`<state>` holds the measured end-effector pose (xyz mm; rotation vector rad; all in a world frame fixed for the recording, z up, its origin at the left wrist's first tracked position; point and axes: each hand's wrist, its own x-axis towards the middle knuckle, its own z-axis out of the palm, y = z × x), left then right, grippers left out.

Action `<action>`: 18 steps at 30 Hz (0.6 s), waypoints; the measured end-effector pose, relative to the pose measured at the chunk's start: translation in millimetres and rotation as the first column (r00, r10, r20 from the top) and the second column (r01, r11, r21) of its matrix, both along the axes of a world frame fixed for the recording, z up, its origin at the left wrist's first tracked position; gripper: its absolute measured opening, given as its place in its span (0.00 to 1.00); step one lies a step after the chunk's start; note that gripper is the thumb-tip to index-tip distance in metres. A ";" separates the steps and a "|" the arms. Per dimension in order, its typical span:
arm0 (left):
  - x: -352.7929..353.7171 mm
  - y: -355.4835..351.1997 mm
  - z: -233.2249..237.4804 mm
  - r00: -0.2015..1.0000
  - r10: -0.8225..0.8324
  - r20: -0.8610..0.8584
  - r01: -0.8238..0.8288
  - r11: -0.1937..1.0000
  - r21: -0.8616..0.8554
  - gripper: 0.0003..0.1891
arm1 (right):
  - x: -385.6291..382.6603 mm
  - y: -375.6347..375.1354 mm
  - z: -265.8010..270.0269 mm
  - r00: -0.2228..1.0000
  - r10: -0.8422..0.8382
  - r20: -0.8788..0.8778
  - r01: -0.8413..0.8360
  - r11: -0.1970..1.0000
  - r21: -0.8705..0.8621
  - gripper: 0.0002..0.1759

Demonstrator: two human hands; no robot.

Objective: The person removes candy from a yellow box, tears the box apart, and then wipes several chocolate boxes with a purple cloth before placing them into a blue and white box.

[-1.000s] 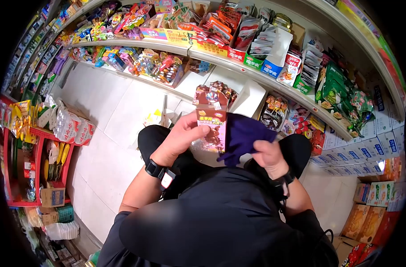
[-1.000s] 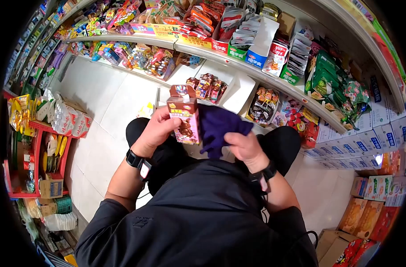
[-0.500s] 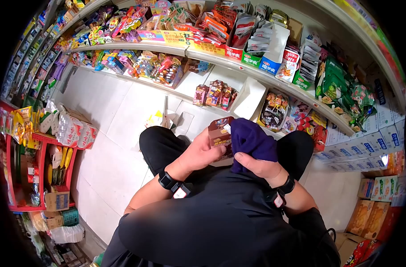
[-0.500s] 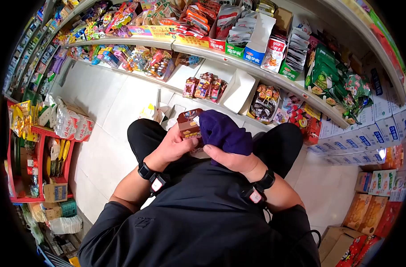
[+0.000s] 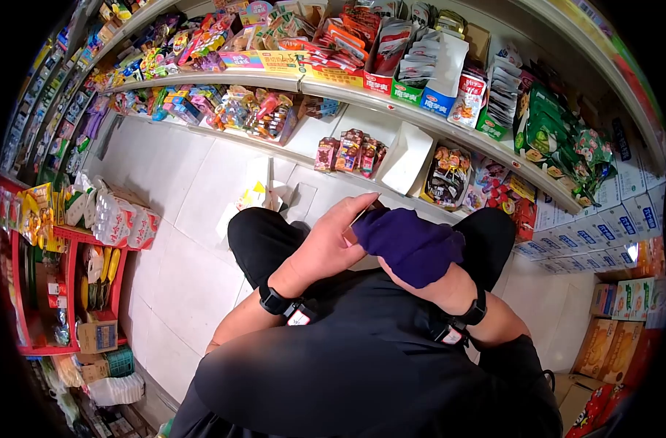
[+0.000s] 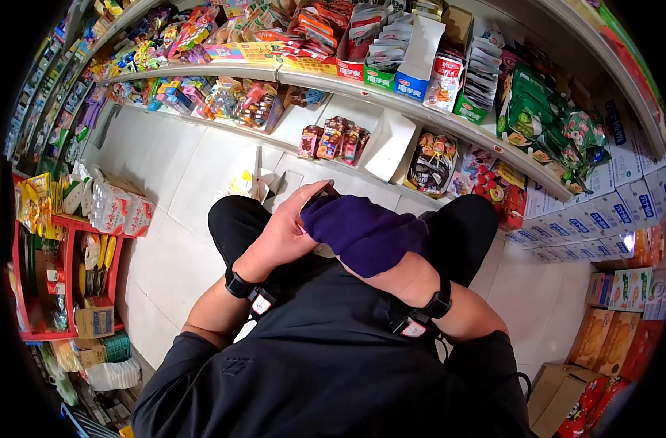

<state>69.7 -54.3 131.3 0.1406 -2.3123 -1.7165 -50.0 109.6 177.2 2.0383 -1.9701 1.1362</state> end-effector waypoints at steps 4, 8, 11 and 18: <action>0.2 -4.7 7.1 0.998 -0.004 -0.069 -0.016 0.960 -0.279 0.33 | 0.2 -3.5 -5.6 0.999 0.031 0.015 -0.031 0.999 0.020 0.21; 3.1 -2.8 12.1 0.999 0.038 0.028 -0.029 0.962 -0.273 0.34 | -16.4 -1.8 -15.2 0.999 -0.026 -0.027 0.029 0.996 0.083 0.23; 8.3 -0.4 15.2 0.987 0.054 0.151 -0.038 0.994 -0.106 0.33 | -23.8 -2.0 -30.0 0.989 -0.144 -0.033 0.147 0.981 0.123 0.22; 10.8 -6.3 2.7 0.995 0.029 0.091 -0.036 0.996 0.083 0.31 | -31.6 5.6 -28.2 0.894 -0.168 0.414 0.135 0.985 0.107 0.21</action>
